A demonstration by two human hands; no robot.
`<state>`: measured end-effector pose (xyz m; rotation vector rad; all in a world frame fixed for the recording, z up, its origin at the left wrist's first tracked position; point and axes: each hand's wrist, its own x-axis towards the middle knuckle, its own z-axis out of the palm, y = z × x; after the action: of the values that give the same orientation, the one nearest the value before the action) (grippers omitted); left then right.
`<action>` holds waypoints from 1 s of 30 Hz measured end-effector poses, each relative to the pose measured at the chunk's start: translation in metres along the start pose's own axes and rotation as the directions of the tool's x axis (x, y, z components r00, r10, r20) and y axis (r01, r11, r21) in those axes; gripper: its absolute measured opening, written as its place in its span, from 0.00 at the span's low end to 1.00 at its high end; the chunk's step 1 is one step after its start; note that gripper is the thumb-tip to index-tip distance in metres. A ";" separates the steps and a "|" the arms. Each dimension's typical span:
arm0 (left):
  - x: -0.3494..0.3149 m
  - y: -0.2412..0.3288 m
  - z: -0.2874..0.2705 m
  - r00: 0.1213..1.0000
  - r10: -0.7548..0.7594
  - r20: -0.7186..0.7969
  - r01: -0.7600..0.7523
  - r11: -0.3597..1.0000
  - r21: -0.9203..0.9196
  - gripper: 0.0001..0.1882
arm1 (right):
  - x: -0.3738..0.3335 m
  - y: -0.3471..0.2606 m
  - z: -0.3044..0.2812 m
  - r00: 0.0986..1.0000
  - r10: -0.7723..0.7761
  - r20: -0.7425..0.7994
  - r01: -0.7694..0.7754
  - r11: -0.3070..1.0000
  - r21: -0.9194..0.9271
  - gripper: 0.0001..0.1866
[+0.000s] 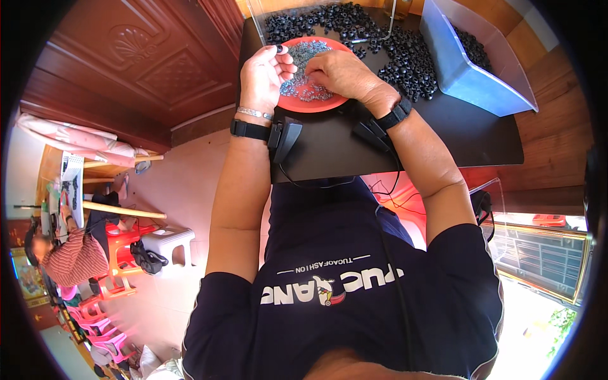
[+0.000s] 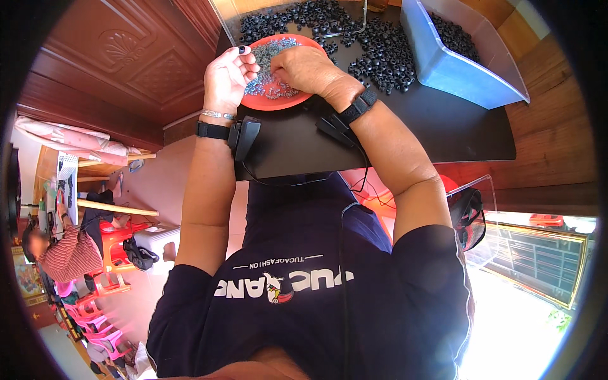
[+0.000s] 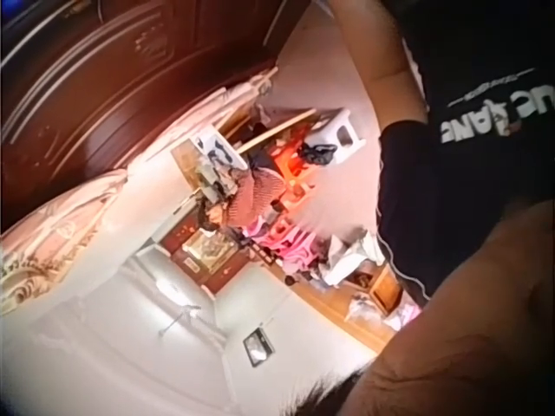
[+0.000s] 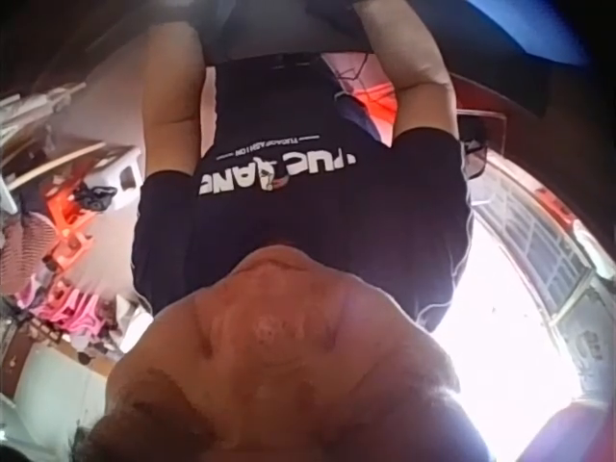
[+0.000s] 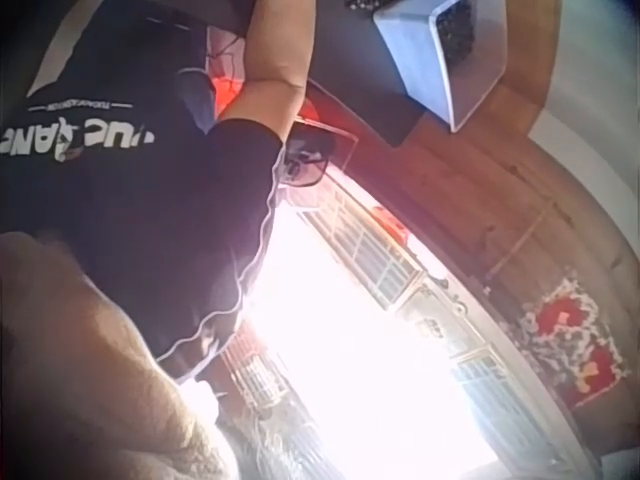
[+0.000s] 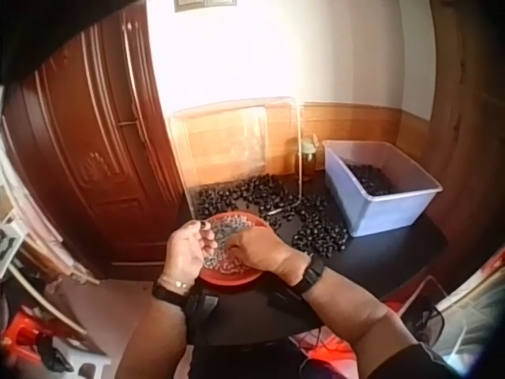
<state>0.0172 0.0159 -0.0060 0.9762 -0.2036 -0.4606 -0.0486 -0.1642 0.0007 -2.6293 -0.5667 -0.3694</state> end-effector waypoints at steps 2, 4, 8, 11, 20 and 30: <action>0.000 0.000 -0.001 1.000 0.002 0.002 -0.002 1.000 0.001 0.10 | 0.001 0.001 -0.001 1.000 -0.003 -0.003 0.003 1.000 0.008 0.08; 0.000 0.000 -0.002 1.000 0.000 -0.011 0.000 1.000 0.005 0.10 | 0.001 0.000 -0.002 1.000 -0.008 -0.005 0.009 1.000 0.017 0.08; 0.002 -0.001 -0.002 1.000 -0.005 -0.016 0.005 1.000 0.008 0.10 | 0.000 -0.008 -0.006 0.993 -0.024 0.120 0.013 0.996 0.090 0.08; 0.002 0.000 -0.002 1.000 -0.011 -0.012 0.011 1.000 0.002 0.09 | 0.000 -0.008 -0.006 0.993 -0.036 0.113 0.026 0.995 0.093 0.08; 0.000 -0.001 -0.001 1.000 -0.002 -0.006 0.002 1.000 0.007 0.10 | -0.001 -0.004 -0.002 0.999 -0.039 -0.027 0.038 0.999 -0.032 0.08; 0.001 -0.002 -0.001 1.000 -0.007 -0.001 0.007 1.000 0.015 0.10 | -0.001 -0.008 0.003 0.999 -0.017 0.035 0.024 0.982 -0.188 0.06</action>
<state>0.0178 0.0156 -0.0082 0.9917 -0.2028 -0.4657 -0.0522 -0.1559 0.0004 -2.8179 -0.5964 -0.4049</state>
